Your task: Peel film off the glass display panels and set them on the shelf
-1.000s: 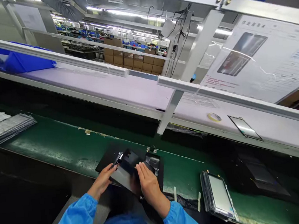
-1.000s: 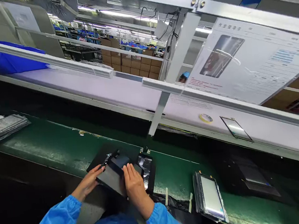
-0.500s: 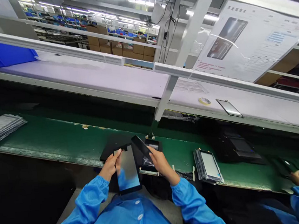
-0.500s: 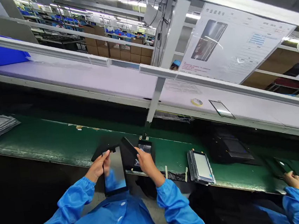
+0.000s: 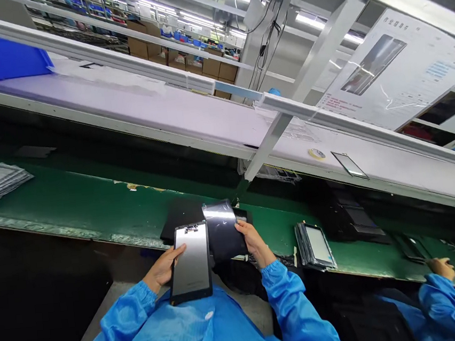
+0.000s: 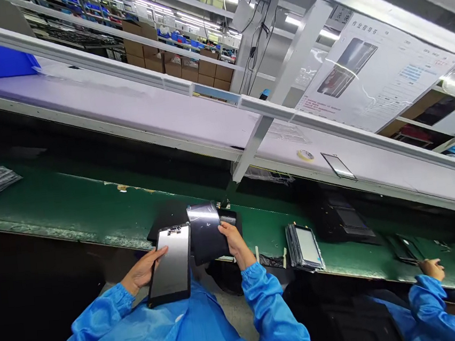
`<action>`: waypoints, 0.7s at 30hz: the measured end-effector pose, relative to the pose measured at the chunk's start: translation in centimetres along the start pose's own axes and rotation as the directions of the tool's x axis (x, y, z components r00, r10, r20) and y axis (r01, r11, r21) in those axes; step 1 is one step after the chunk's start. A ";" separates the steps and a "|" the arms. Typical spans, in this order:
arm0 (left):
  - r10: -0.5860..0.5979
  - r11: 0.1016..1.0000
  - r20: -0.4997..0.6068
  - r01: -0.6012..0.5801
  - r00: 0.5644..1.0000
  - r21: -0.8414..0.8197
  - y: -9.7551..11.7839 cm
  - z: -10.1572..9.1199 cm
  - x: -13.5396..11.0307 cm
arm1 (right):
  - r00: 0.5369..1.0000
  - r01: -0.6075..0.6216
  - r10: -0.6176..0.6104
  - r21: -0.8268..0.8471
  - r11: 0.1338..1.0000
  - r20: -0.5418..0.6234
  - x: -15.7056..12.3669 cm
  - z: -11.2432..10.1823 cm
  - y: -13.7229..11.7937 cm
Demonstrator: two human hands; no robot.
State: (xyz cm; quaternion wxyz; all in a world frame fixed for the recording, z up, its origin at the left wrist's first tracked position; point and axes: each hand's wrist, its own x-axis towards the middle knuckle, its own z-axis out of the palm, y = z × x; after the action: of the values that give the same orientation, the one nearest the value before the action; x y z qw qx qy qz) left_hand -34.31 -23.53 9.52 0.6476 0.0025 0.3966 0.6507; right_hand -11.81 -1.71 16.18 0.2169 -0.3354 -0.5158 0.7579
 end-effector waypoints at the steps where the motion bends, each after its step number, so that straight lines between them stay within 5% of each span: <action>1: 0.029 0.999 -0.031 -0.029 0.999 -0.024 0.5 -0.3 0.0 | 0.999 -0.025 0.026 0.015 1.000 -0.036 0.3 -0.1 0.1; 9: 0.077 0.996 -0.117 -0.082 0.990 -0.034 5.3 -1.8 0.8 | 0.986 -0.028 0.029 0.006 1.000 -0.167 2.7 0.8 2.6; 17: 0.004 1.000 -0.136 -0.003 0.991 0.010 5.9 -1.6 1.0 | 0.982 -0.006 -0.021 -0.142 0.990 -0.185 4.0 2.0 4.2; 19: -0.001 1.000 -0.139 0.002 0.990 0.004 6.0 -1.5 1.1 | 0.975 0.066 -0.115 -0.251 0.966 -0.188 3.6 2.0 4.2; 21: -0.006 1.000 -0.148 0.004 0.989 -0.017 6.0 -1.5 1.3 | 0.939 0.205 -0.316 -0.519 0.830 -0.135 3.0 1.8 4.2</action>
State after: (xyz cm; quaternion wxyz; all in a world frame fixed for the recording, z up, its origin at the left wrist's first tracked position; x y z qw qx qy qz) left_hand -40.35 -22.26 10.90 0.6180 -0.0519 0.4381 0.6507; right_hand -15.05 -2.40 11.87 0.2795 -0.3860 -0.7079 0.5213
